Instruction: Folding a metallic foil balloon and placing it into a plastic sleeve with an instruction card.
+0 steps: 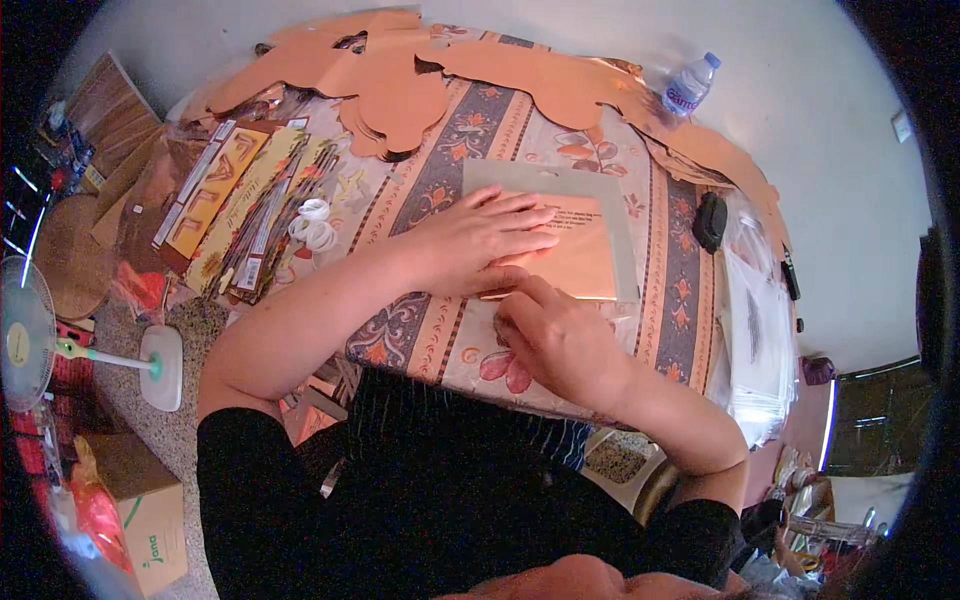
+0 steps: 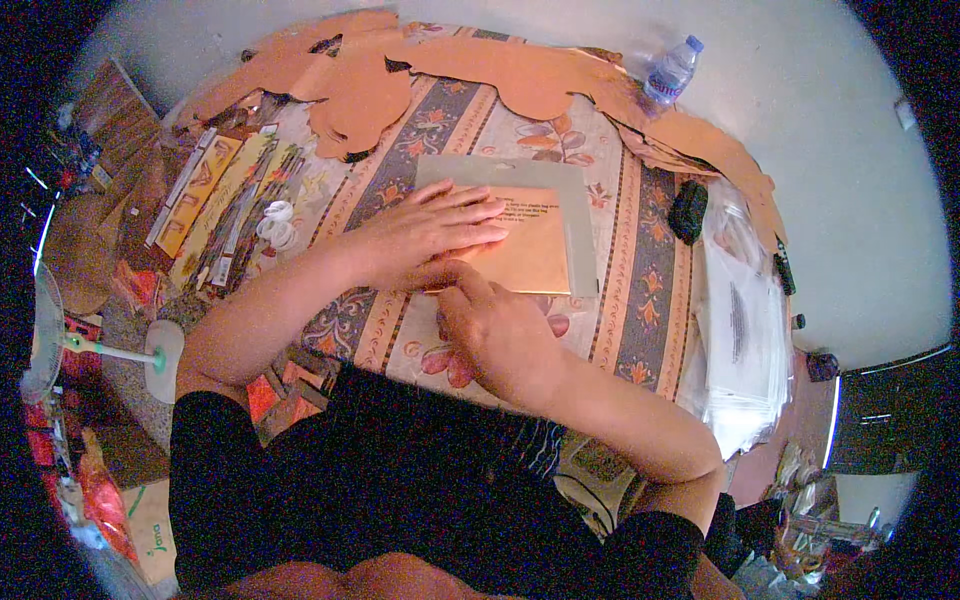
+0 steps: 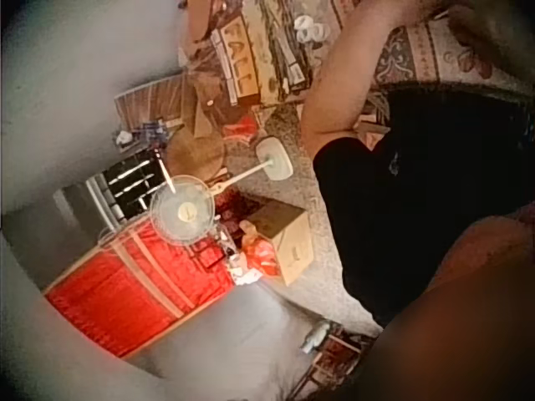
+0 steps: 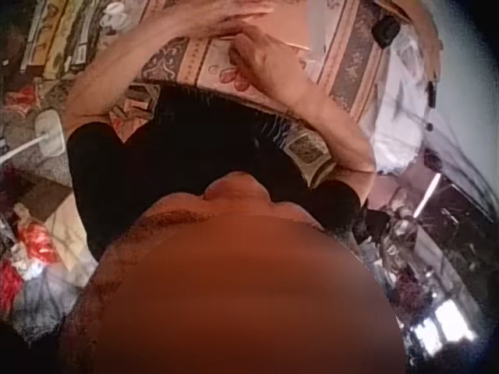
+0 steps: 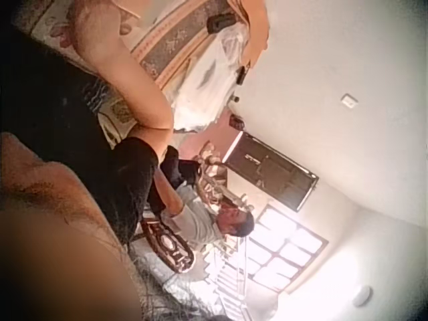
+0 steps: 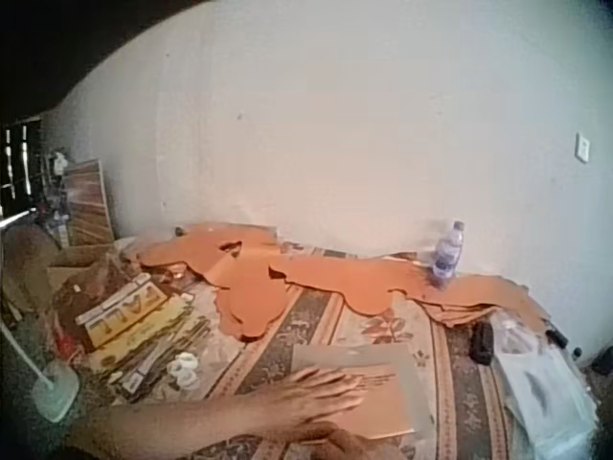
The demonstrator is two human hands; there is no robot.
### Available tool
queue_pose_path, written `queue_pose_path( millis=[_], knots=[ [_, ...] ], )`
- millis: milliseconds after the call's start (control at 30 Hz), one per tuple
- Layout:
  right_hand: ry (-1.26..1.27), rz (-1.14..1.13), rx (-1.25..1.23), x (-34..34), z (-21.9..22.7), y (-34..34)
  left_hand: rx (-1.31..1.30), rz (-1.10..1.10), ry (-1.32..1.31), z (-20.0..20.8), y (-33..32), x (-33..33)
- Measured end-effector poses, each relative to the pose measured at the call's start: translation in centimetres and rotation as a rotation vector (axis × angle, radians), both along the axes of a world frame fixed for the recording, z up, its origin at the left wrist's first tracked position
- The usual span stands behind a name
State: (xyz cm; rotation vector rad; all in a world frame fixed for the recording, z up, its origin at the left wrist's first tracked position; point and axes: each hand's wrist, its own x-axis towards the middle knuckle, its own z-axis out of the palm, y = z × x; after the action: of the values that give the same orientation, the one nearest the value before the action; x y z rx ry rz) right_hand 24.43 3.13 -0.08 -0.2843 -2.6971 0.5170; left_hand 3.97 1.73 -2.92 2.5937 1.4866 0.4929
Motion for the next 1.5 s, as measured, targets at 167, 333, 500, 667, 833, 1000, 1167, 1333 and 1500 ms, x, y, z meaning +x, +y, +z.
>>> queue_pose_path(
  millis=[167, 333, 500, 667, 833, 1000, 1167, 1333, 1500],
  knots=[
    [-0.106, -0.005, 0.026, 0.0, -0.2, 0.1, 0.005, -0.008, -0.025, -0.2, -0.1, -0.1],
    [-0.146, 0.031, 0.184, -0.5, -0.4, 0.2, 0.005, -0.01, -0.026, -0.3, 0.0, -0.1],
    [-0.116, 0.134, 0.239, -0.3, -0.4, 0.6, -0.003, -0.01, -0.044, 0.1, -0.2, -0.1],
    [-0.015, 0.151, 0.072, 0.4, -0.2, 1.2, 0.002, 0.002, -0.028, -0.1, -0.2, 0.0],
    [0.03, 0.049, 0.172, 0.3, 0.2, 0.8, 0.0, -0.007, -0.033, 0.0, -0.2, 0.0],
    [-0.079, 0.005, 0.146, 0.1, -0.1, 0.5, 0.002, -0.002, -0.021, -0.1, -0.2, 0.0],
    [-0.128, 0.087, 0.238, -0.1, -0.6, 0.8, 0.012, -0.007, -0.013, 0.0, -0.1, -0.1],
    [-0.096, 0.089, 0.255, -0.1, -0.6, 0.9, -0.001, -0.013, -0.04, -0.2, 0.0, -0.1],
    [-0.108, 0.211, 0.204, 0.1, 0.0, 1.5, 0.004, -0.012, -0.027, -0.2, 0.0, 0.0]
  ],
)
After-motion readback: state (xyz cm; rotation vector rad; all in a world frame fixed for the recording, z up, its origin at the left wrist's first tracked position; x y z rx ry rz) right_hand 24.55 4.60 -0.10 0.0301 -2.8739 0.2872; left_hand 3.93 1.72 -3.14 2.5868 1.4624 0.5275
